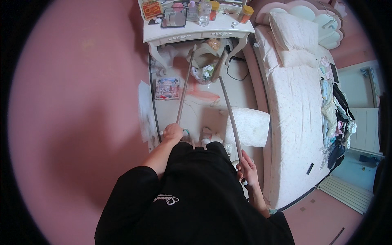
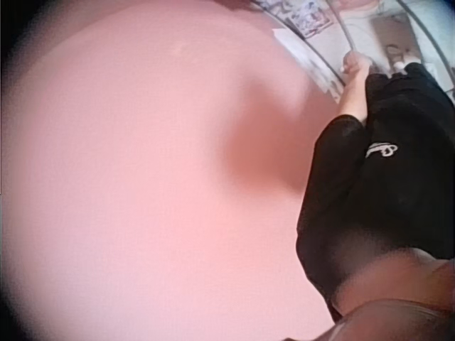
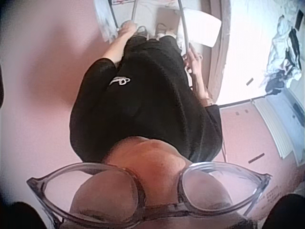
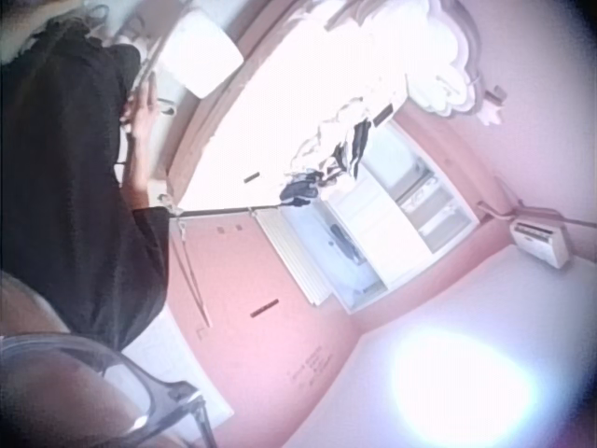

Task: The person sweeps the floor of a bedroom using a broom and dustpan, gathering debris into the dustpan. They move around the room to clean different areas, including near the bed and a vanity table, and briefly open a drawer to place an item inside.

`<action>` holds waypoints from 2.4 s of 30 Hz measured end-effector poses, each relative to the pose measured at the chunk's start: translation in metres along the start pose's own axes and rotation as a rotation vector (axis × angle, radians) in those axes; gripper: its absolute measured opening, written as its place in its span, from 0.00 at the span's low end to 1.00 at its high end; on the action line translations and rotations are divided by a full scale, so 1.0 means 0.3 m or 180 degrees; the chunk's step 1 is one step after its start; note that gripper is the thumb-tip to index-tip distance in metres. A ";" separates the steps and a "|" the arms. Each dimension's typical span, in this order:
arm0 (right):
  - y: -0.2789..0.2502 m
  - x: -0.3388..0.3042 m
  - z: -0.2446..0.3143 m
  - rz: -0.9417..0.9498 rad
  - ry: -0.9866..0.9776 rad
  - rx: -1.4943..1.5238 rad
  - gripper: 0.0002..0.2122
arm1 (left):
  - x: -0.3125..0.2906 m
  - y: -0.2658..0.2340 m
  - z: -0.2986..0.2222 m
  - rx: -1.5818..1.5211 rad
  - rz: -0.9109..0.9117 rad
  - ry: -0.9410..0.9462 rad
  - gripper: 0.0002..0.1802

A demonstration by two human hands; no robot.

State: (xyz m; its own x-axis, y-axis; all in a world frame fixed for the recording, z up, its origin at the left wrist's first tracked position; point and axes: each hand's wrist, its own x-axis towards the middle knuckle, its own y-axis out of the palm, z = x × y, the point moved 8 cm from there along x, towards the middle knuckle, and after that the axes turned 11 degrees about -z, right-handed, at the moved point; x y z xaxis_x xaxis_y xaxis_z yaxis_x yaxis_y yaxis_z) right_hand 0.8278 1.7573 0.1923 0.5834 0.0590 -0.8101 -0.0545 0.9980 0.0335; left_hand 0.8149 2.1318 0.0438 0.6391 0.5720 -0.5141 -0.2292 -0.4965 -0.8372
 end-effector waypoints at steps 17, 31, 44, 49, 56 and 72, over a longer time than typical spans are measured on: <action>-0.025 -0.027 0.093 0.0004 -0.0199 0.0120 0.23 | 0.043 -0.059 0.068 0.0686 -0.0427 0.0119 0.15; -0.119 0.089 0.133 0.0083 0.0197 0.0364 0.23 | -0.197 -0.298 -0.015 -0.2121 0.0136 -0.0720 0.26; -0.041 0.445 0.273 0.0204 -0.0487 -0.1230 0.26 | -0.677 -0.262 0.221 -0.3380 0.0124 -0.2196 0.39; -0.057 0.506 0.255 0.0450 -0.0232 -0.1017 0.26 | -0.766 -0.170 0.291 -0.2325 0.0061 -0.2308 0.35; -0.201 0.357 0.151 0.0544 -0.0138 -0.0927 0.25 | -0.724 -0.010 0.378 -0.2098 0.0181 -0.2232 0.32; -0.553 -0.073 -0.209 0.1281 0.0877 0.1281 0.24 | -0.569 0.182 0.679 -0.1884 -0.0876 -0.0803 0.27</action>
State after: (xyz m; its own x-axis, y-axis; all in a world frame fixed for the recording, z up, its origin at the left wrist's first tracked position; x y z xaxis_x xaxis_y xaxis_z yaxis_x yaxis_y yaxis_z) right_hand 0.7731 1.5890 0.1678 0.3476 0.4767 -0.8074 0.1142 0.8332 0.5411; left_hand 0.5436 2.1401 0.0479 0.4101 0.8266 -0.3854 0.4009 -0.5430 -0.7379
